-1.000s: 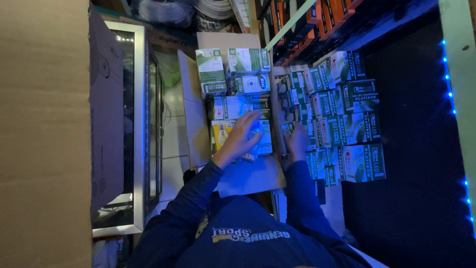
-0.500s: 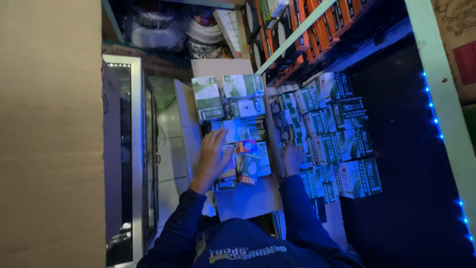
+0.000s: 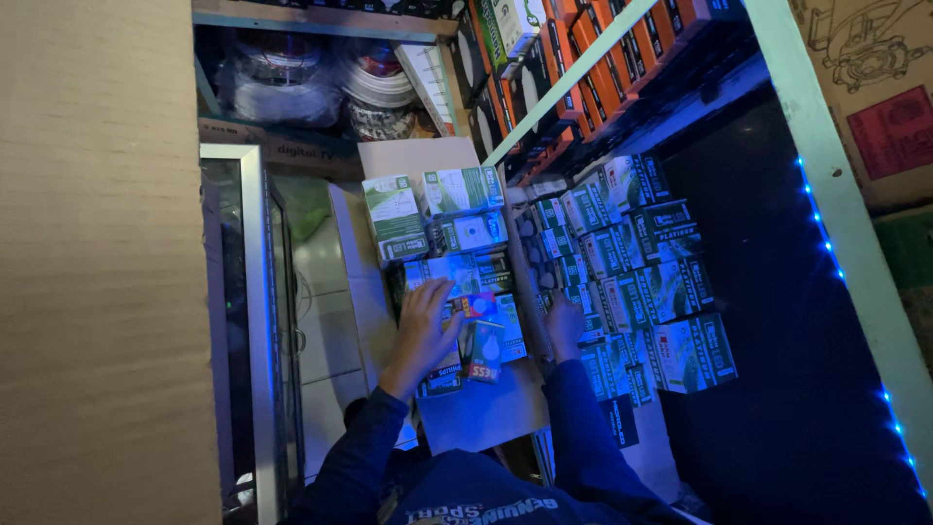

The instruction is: The person organizes various light bulb boxes by hand, moving them between a cardboard box and a shelf.

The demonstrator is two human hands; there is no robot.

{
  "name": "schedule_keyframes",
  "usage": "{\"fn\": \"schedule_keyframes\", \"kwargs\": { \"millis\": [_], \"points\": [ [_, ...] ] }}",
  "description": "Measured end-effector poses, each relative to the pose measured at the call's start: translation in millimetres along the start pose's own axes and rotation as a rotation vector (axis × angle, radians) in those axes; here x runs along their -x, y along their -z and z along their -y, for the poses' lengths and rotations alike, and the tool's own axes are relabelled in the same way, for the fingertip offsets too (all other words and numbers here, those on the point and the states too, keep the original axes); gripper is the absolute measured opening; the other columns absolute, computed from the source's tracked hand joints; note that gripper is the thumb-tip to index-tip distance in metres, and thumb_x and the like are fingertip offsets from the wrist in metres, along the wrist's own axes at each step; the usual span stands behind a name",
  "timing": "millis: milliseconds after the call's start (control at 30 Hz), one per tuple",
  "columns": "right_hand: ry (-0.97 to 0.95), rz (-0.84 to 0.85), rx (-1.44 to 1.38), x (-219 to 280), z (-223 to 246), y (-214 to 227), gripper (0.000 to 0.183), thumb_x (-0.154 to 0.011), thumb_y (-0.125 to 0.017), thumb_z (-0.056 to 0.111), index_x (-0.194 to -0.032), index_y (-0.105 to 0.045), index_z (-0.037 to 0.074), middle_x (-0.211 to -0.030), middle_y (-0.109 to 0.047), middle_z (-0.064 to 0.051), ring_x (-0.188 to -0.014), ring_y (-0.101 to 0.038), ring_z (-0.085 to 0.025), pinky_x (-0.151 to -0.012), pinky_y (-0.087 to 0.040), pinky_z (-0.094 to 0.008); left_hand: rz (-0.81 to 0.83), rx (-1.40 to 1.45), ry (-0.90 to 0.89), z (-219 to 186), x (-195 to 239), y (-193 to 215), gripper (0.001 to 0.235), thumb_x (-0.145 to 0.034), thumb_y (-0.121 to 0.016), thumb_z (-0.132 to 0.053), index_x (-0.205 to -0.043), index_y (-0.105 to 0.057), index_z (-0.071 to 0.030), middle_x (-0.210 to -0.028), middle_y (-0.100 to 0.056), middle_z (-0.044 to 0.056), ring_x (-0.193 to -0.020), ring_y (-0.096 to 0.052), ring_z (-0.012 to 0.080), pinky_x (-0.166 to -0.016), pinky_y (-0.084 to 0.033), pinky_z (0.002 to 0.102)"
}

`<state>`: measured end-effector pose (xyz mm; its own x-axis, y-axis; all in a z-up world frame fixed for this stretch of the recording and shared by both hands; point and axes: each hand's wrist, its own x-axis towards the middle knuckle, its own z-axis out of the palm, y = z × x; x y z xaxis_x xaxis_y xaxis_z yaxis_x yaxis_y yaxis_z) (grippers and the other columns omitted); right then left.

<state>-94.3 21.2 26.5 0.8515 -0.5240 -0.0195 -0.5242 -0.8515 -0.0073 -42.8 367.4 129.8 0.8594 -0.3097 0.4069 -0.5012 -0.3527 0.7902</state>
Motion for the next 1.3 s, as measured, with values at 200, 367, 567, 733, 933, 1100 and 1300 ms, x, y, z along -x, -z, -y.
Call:
{"fn": "schedule_keyframes", "kwargs": {
  "millis": [200, 367, 567, 733, 933, 1100, 1300],
  "points": [
    [-0.058, 0.023, -0.18, 3.6, 3.8, -2.2, 0.041, -0.097, -0.058, 0.023, -0.137, -0.057, 0.014, -0.106, -0.072, -0.023, -0.096, -0.069, -0.047, -0.078, -0.053, -0.061, -0.011, -0.032, -0.011, -3.5, -2.7, -3.7, 0.052, -0.085, -0.074, -0.021, -0.13, -0.061, 0.0, -0.129, -0.062, 0.02, -0.123, -0.056, 0.0389, -0.107, -0.042, 0.05],
    [-0.049, 0.043, -0.279, 10.1, 6.2, 1.9, 0.041, -0.092, -0.063, 0.029, -0.128, -0.056, 0.01, -0.106, -0.07, -0.026, -0.097, -0.067, -0.049, -0.078, -0.051, -0.062, -0.014, -0.065, -0.009, -2.3, -2.6, -6.5, 0.05, -0.083, -0.074, -0.019, -0.128, -0.063, -0.001, -0.126, -0.063, 0.018, -0.119, -0.057, 0.038, -0.104, -0.044, 0.049],
    [-0.018, 0.086, -0.296, 1.4, 7.0, 11.4, 0.044, -0.088, -0.069, 0.032, -0.124, -0.059, 0.009, -0.107, -0.07, -0.027, -0.101, -0.067, -0.048, -0.082, -0.053, -0.058, -0.008, -0.084, -0.005, 0.2, -7.4, -9.4, 0.048, -0.083, -0.074, -0.02, -0.126, -0.064, -0.002, -0.123, -0.065, 0.017, -0.116, -0.059, 0.0363, -0.103, -0.044, 0.049],
    [-0.015, 0.076, -0.352, 1.8, 8.0, 8.2, 0.05, -0.084, -0.072, 0.029, -0.129, -0.062, 0.011, -0.11, -0.07, -0.025, -0.103, -0.068, -0.045, -0.085, -0.053, -0.054, -0.027, -0.048, 0.011, 2.7, -11.5, -10.3, 0.047, -0.082, -0.073, -0.019, -0.125, -0.065, -0.003, -0.122, -0.066, 0.016, -0.116, -0.06, 0.0359, -0.103, -0.045, 0.048],
    [-0.02, -0.236, -0.458, 7.7, 15.5, 32.0, 0.038, -0.089, -0.073, 0.027, -0.118, -0.068, 0.003, -0.11, -0.073, -0.021, -0.104, -0.07, -0.038, -0.088, -0.055, -0.047, -0.036, 0.006, 0.017, 4.0, -13.5, -6.3, 0.046, -0.083, -0.073, -0.018, -0.125, -0.064, -0.002, -0.123, -0.066, 0.017, -0.117, -0.06, 0.0369, -0.103, -0.045, 0.048],
    [0.083, -0.348, -0.667, 36.4, 78.5, 88.1, 0.029, -0.094, -0.066, 0.017, -0.12, -0.067, 0.003, -0.113, -0.071, -0.016, -0.102, -0.069, -0.032, -0.09, -0.055, -0.04, -0.011, 0.042, 0.053, 2.4, -16.3, -2.1, 0.045, -0.082, -0.072, -0.017, -0.124, -0.064, -0.001, -0.123, -0.066, 0.017, -0.116, -0.06, 0.0361, -0.102, -0.046, 0.046],
    [0.548, -0.224, -0.638, 69.5, 156.6, 127.8, 0.045, -0.09, -0.073, 0.015, -0.132, -0.062, 0.004, -0.134, -0.063, -0.017, -0.125, -0.06, -0.035, -0.107, -0.046, -0.045, -0.03, 0.113, 0.058, 7.8, -17.4, -2.4, 0.046, -0.086, -0.071, -0.016, -0.127, -0.062, 0.001, -0.128, -0.062, 0.019, -0.12, -0.059, 0.0375, -0.104, -0.046, 0.046]
  ]
}}
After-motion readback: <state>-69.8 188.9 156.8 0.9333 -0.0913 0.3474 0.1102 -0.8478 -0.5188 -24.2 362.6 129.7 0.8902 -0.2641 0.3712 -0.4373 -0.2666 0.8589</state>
